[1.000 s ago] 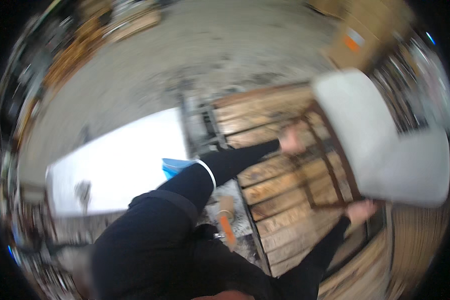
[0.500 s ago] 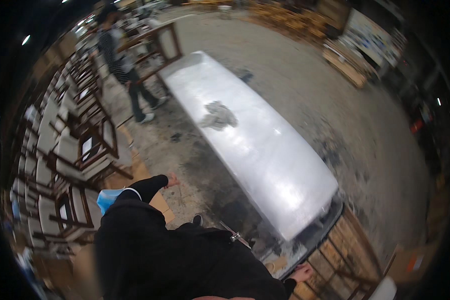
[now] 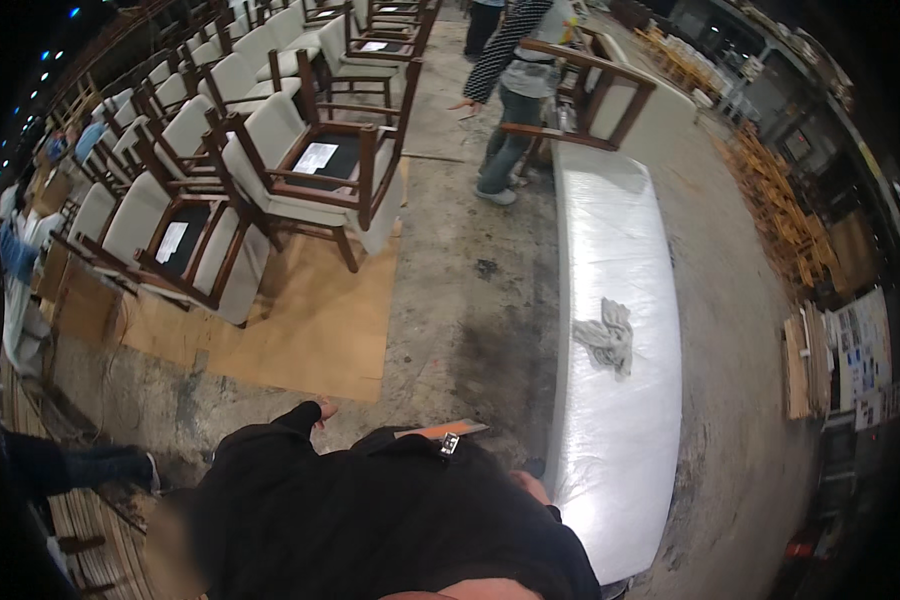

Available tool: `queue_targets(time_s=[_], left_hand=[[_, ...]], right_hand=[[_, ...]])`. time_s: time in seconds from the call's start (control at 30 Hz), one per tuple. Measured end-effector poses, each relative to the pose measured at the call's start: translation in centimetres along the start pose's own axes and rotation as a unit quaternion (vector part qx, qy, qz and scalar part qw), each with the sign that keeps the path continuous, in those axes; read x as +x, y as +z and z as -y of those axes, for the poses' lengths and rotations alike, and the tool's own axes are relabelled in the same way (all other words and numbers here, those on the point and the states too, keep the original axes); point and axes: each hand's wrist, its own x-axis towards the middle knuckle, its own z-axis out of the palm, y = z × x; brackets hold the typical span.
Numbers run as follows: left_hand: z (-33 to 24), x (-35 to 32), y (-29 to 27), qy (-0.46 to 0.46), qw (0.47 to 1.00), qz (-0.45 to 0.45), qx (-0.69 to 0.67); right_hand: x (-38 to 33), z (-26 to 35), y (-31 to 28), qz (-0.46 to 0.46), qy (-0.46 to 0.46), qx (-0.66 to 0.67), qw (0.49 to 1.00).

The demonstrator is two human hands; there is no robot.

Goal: The person wipes the wooden frame of a chair with a cloth, rotating it to clean multiple sides. The person then lifts and repositions the chair before continuing to wipe the frame and legs.

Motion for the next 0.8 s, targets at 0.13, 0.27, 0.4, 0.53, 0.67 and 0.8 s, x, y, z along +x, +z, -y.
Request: queue_targets(time_s=[0.13,0.27,0.4,0.53,0.67,0.8], left_hand=[[-1.5,0.9,-1.4,-0.055,0.990,-0.023,-0.124],[-4.3,4.2,-7.3,0.050,0.936,-0.148,-0.314],[-4.8,7.4,-15.8,0.162,0.777,-0.256,-0.552],[-3.9,9.2,-28.0,0.234,0.714,-0.417,-0.512],[-3.6,13.3,-44.4,0.320,0.709,-0.491,-0.392],[-3.2,20.3,-60.1,0.256,0.601,-0.653,-0.383]], right_hand=[[4.7,-1.5,-2.6,-0.013,-0.017,0.014,1.000],[16.1,-0.3,-12.5,-0.140,0.298,0.037,0.944],[32.1,6.1,-21.0,-0.274,0.240,0.339,0.867],[49.4,15.8,-23.1,-0.202,0.115,0.388,0.892],[67.1,25.1,-18.0,-0.131,0.066,0.418,0.896],[84.2,31.9,-10.2,-0.111,0.167,0.479,0.855]])
